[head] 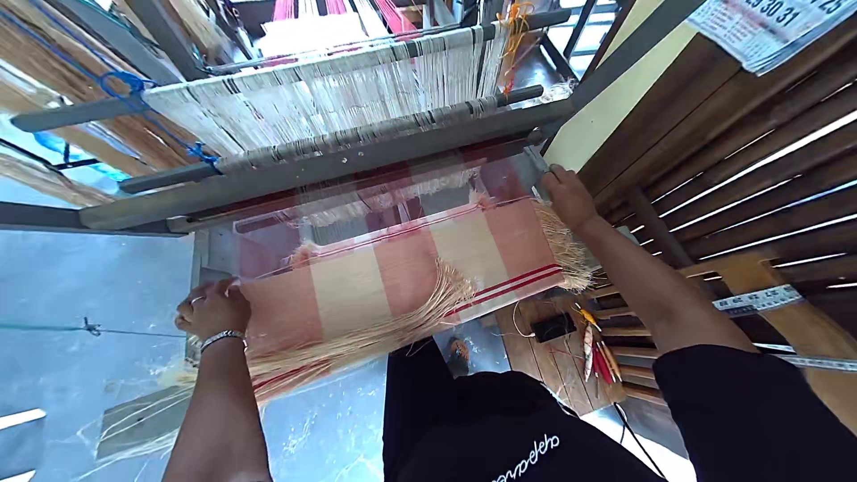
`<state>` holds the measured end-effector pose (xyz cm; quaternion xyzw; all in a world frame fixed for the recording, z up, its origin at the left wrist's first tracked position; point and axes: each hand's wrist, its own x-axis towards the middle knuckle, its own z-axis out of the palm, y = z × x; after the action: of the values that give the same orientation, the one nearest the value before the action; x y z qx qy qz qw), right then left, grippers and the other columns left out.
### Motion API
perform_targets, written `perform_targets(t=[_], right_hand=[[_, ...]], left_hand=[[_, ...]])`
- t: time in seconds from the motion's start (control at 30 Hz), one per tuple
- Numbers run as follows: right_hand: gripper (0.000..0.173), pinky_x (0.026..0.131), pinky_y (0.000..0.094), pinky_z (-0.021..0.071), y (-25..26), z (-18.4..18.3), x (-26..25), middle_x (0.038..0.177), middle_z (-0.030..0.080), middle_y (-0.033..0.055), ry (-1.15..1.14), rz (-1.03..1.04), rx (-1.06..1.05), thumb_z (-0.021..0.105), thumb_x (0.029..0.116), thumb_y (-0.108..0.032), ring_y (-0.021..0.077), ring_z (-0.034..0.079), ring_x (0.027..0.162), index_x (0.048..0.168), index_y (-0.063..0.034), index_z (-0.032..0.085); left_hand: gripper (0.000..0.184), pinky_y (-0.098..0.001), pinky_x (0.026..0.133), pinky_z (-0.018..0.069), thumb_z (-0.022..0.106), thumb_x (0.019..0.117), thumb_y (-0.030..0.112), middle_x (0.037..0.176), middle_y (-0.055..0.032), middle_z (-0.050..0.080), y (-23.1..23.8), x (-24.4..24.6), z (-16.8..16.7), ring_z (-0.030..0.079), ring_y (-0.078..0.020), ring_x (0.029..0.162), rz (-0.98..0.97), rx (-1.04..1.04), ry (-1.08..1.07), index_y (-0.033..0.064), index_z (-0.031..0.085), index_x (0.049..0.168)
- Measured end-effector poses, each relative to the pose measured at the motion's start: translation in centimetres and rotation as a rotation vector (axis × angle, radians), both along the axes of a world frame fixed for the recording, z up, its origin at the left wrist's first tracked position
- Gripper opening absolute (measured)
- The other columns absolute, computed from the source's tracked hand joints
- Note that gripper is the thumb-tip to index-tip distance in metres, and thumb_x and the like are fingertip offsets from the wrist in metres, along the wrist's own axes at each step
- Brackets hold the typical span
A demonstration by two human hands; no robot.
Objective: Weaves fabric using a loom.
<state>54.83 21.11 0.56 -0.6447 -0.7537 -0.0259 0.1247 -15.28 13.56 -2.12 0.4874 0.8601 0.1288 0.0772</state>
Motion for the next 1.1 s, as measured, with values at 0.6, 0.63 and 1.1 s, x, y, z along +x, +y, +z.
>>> perform_targets(t=[0.6, 0.63, 1.1], right_hand=[[0.035, 0.084, 0.0392, 0.0625, -8.8, 11.2, -27.4, 0.113, 0.067, 0.0076, 1.064, 0.703, -0.194, 0.067, 0.0994, -0.024, 0.0172, 0.07, 0.098, 0.125, -0.0062, 0.051], [0.036, 0.086, 0.0405, 0.062, -6.5, 10.2, -27.9, 0.113, 0.07, 0.0096, 0.929, 0.652, -0.156, 0.06, 0.1038, -0.029, 0.0184, 0.071, 0.099, 0.127, -0.003, 0.054], [0.09, 0.107, 0.0621, 0.0387, 4.5, 0.1, -29.9, 0.12, 0.067, 0.0228, 0.055, 0.034, -0.02, 0.034, 0.0952, -0.08, 0.0419, 0.06, 0.12, 0.116, 0.0009, 0.066]], left_hand=[[0.064, -0.0522, 0.084, 0.0614, 0.071, 0.0955, 0.037, 0.121, -0.0164, 0.07, -16.9, 22.2, 3.3, 0.073, -0.0286, 0.102, -0.434, 0.535, -0.372, 0.001, 0.05, 0.145], [0.066, -0.0524, 0.086, 0.0609, 0.07, 0.0964, 0.037, 0.12, -0.0175, 0.07, -17.7, 20.7, 2.9, 0.072, -0.0285, 0.103, -0.371, 0.52, -0.391, -0.0005, 0.048, 0.146], [0.067, -0.028, 0.067, 0.0577, 0.073, 0.0943, 0.035, 0.109, -0.0136, 0.065, -26.2, 8.2, 2.2, 0.065, -0.0083, 0.08, 0.303, 0.763, -0.481, -0.005, 0.044, 0.14]])
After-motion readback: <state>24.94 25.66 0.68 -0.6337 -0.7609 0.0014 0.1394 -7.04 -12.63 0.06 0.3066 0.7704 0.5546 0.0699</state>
